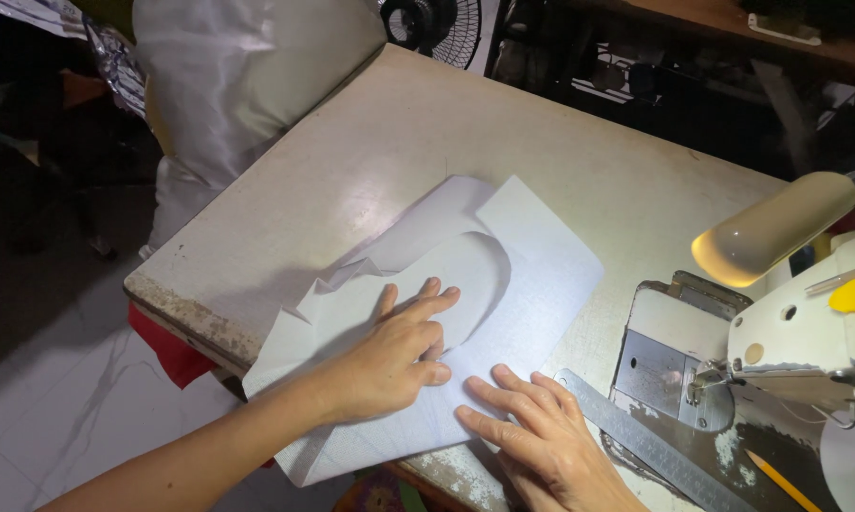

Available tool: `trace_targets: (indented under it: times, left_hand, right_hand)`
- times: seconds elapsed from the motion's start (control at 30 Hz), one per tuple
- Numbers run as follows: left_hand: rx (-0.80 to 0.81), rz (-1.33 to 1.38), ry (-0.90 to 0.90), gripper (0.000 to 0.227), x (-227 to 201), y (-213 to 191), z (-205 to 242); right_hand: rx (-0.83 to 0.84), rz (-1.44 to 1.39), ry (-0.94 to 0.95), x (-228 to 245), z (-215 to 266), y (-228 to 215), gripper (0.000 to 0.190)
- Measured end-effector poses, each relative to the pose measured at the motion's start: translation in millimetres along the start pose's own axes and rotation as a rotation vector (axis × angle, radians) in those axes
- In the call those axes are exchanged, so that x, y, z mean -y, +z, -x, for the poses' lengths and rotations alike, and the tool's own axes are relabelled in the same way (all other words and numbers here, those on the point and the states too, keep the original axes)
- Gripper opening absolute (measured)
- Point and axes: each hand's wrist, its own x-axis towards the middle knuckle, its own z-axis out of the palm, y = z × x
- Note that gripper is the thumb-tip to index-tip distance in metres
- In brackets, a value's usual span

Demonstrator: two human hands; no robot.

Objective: Folding and aligning fabric components on a sewing table using a metal guide

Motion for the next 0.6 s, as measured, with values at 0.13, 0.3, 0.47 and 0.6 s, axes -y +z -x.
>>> trace_targets:
  times: [0.13, 0.3, 0.47, 0.6]
  left_hand:
    - [-0.010, 0.016, -0.019, 0.025, 2, 3, -2]
    - [-0.027, 0.044, -0.048, 0.029, -3, 1, -2]
    - [0.014, 0.075, -0.088, 0.028, -7, -2, -1]
    - [-0.018, 0.039, -0.088, 0.028, -1, 4, -3]
  right_hand:
    - [0.002, 0.027, -0.010, -1, 1, 1, 0.053]
    - [-0.021, 0.117, -0.070, 0, 2, 4, 0.054]
    - [-0.229, 0.226, -0.132, 13, -2, 9, 0.032]
    - [-0.265, 0.277, -0.122, 19, -9, 13, 0.022]
